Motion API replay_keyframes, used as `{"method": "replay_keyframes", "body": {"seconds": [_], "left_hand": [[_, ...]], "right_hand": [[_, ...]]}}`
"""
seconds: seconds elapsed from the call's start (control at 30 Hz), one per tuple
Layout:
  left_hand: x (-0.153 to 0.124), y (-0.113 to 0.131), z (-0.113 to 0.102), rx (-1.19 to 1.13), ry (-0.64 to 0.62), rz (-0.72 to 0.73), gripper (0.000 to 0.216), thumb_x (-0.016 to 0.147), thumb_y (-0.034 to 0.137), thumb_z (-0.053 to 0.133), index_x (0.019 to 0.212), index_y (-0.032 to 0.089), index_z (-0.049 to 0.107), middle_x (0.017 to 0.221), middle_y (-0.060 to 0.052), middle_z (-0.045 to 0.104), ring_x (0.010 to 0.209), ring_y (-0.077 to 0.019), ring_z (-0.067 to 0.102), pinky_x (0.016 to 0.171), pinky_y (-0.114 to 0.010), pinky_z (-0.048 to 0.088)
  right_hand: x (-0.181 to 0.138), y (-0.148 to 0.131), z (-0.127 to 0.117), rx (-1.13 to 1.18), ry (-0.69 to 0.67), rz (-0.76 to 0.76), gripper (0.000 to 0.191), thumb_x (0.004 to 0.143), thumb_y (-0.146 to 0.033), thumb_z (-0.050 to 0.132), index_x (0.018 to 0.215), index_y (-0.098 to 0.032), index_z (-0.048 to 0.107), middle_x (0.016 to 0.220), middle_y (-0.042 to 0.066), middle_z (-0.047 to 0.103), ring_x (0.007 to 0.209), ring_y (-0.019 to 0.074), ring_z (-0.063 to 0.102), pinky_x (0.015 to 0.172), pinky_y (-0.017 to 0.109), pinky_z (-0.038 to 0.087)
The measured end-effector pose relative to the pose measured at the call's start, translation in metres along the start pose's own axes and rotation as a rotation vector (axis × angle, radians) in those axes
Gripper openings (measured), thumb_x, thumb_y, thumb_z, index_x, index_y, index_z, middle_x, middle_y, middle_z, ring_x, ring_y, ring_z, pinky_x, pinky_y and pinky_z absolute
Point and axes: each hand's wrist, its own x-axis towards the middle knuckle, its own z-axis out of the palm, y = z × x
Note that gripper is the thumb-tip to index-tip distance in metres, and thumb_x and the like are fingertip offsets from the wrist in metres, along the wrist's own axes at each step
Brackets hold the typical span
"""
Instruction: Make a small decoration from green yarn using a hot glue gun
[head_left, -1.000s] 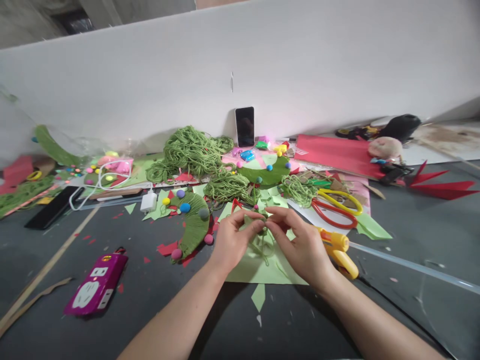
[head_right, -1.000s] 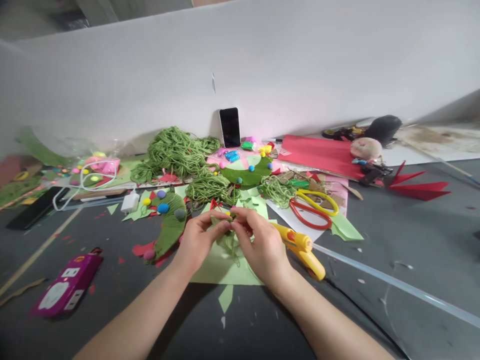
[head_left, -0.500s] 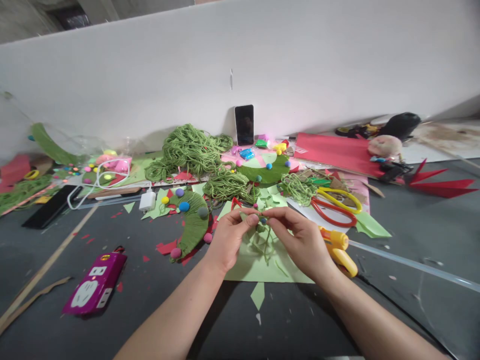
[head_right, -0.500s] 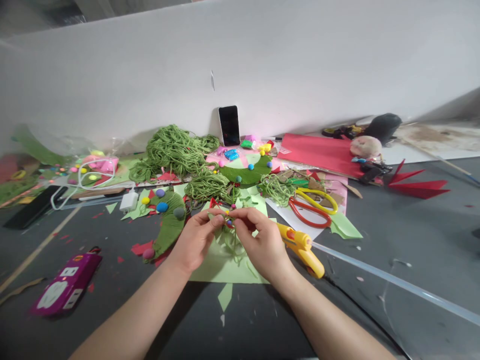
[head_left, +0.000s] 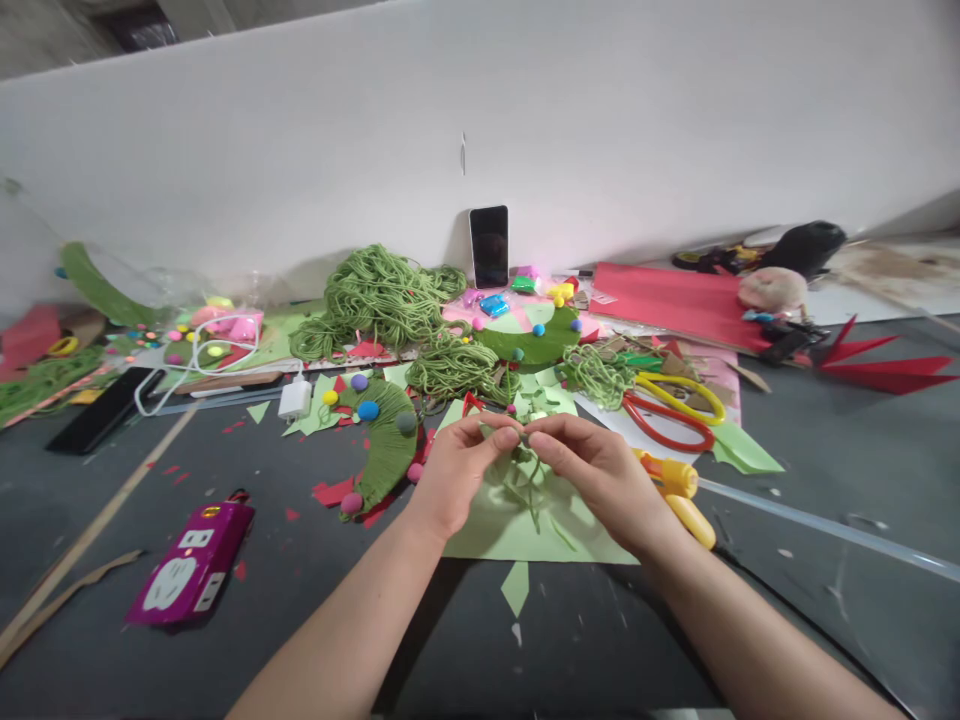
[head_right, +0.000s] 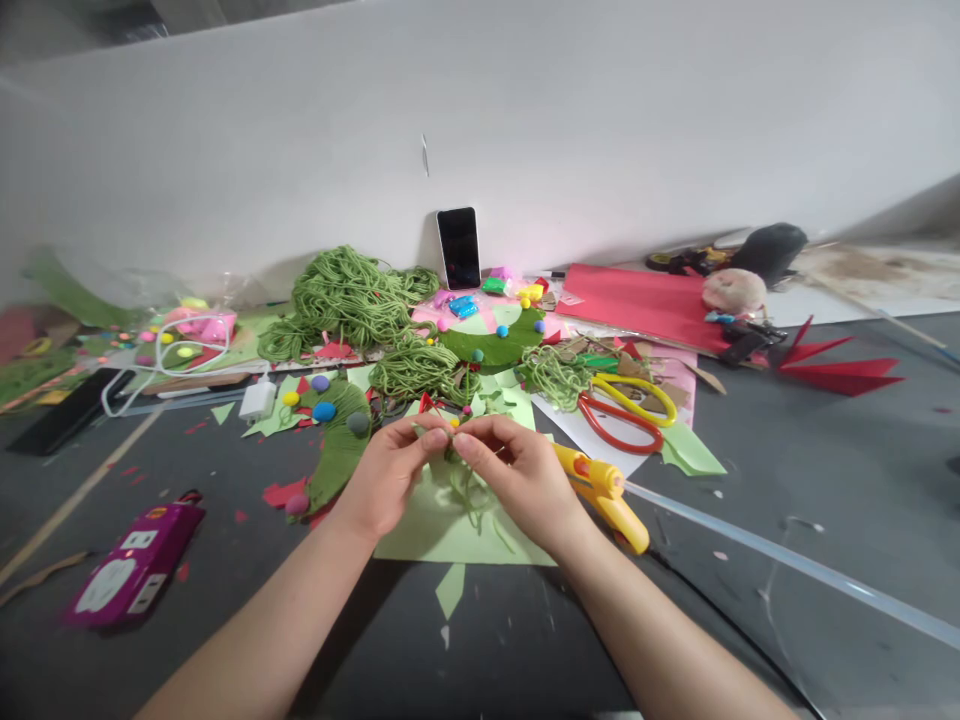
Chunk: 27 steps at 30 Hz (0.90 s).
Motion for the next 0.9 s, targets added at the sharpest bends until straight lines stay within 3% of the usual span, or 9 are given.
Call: {"method": "replay_keyframes", "body": {"seconds": [0.17,0.37,0.47,0.57,0.63,0.7,0.77,0.83,0.9], "left_hand": [[-0.002,0.001,0.000,0.102,-0.039,0.071,0.007,0.070,0.025,0.074,0.074,0.020,0.073,0.079,0.000,0.067,0.075,-0.0102,0.055,0.072,-0.022,0.041],[-0.002,0.003,0.001,-0.007,0.033,-0.049,0.014,0.064,0.027,0.078,0.072,0.017,0.072,0.072,-0.001,0.067,0.069,-0.0115,0.056,0.069,-0.025,0.041],[0.000,0.003,-0.001,-0.071,0.048,-0.092,0.018,0.063,0.029,0.079,0.072,0.016,0.072,0.070,0.000,0.066,0.066,-0.0116,0.056,0.068,-0.025,0.042],[0.002,0.003,-0.004,-0.081,0.052,-0.076,0.018,0.064,0.030,0.079,0.073,0.016,0.071,0.071,-0.001,0.066,0.068,-0.0119,0.056,0.070,-0.026,0.042],[0.003,0.003,-0.006,-0.047,0.047,-0.052,0.017,0.065,0.031,0.077,0.071,0.016,0.072,0.072,-0.001,0.067,0.071,-0.0123,0.057,0.073,-0.026,0.041],[0.003,0.004,-0.007,-0.009,0.039,-0.036,0.016,0.066,0.032,0.077,0.068,0.017,0.071,0.074,-0.002,0.067,0.074,-0.0128,0.057,0.075,-0.026,0.041],[0.001,0.005,-0.006,0.017,0.028,-0.023,0.016,0.067,0.031,0.076,0.063,0.017,0.071,0.077,-0.003,0.068,0.077,-0.0134,0.057,0.077,-0.027,0.040],[-0.001,0.006,-0.004,0.033,0.013,-0.028,0.016,0.067,0.031,0.075,0.061,0.017,0.070,0.078,-0.003,0.068,0.077,-0.0135,0.056,0.076,-0.028,0.040],[-0.003,0.006,-0.002,0.052,0.007,-0.044,0.014,0.067,0.030,0.075,0.063,0.018,0.071,0.076,-0.003,0.067,0.075,-0.0132,0.055,0.074,-0.027,0.040]], "right_hand": [[0.002,0.004,0.000,0.004,-0.002,0.011,0.024,0.081,-0.041,0.063,0.078,-0.017,0.063,0.072,0.000,0.061,0.066,0.0117,0.053,0.060,0.023,0.043],[0.002,0.003,0.002,-0.124,0.008,-0.010,0.021,0.083,-0.038,0.060,0.078,-0.017,0.063,0.071,0.001,0.062,0.065,0.0130,0.056,0.058,0.024,0.045],[-0.005,-0.005,0.004,-0.354,0.034,-0.108,0.015,0.086,-0.031,0.056,0.089,-0.020,0.064,0.080,0.003,0.068,0.072,0.0164,0.062,0.062,0.027,0.049],[-0.030,-0.015,0.000,-0.711,0.052,-0.285,0.023,0.089,-0.030,0.051,0.106,-0.021,0.063,0.103,0.008,0.069,0.086,0.0224,0.066,0.073,0.034,0.051],[-0.055,-0.014,-0.010,-0.900,0.050,-0.336,0.022,0.091,-0.034,0.046,0.095,-0.024,0.065,0.090,0.006,0.072,0.079,0.0229,0.068,0.065,0.033,0.051],[-0.083,-0.006,-0.026,-1.075,0.097,-0.241,0.031,0.089,-0.046,0.046,0.073,-0.026,0.062,0.066,0.002,0.068,0.055,0.0206,0.065,0.046,0.030,0.045],[-0.105,0.009,-0.046,-1.231,0.239,-0.016,0.042,0.085,-0.058,0.044,0.060,-0.026,0.055,0.053,0.002,0.062,0.040,0.0208,0.058,0.033,0.030,0.034],[-0.113,0.024,-0.067,-1.299,0.382,0.156,0.042,0.080,-0.066,0.046,0.069,-0.026,0.058,0.066,0.006,0.067,0.052,0.0264,0.064,0.038,0.034,0.042],[-0.108,0.035,-0.083,-1.269,0.503,0.194,0.049,0.071,-0.070,0.054,0.084,-0.023,0.062,0.088,0.015,0.071,0.080,0.0371,0.068,0.054,0.043,0.051]]}}
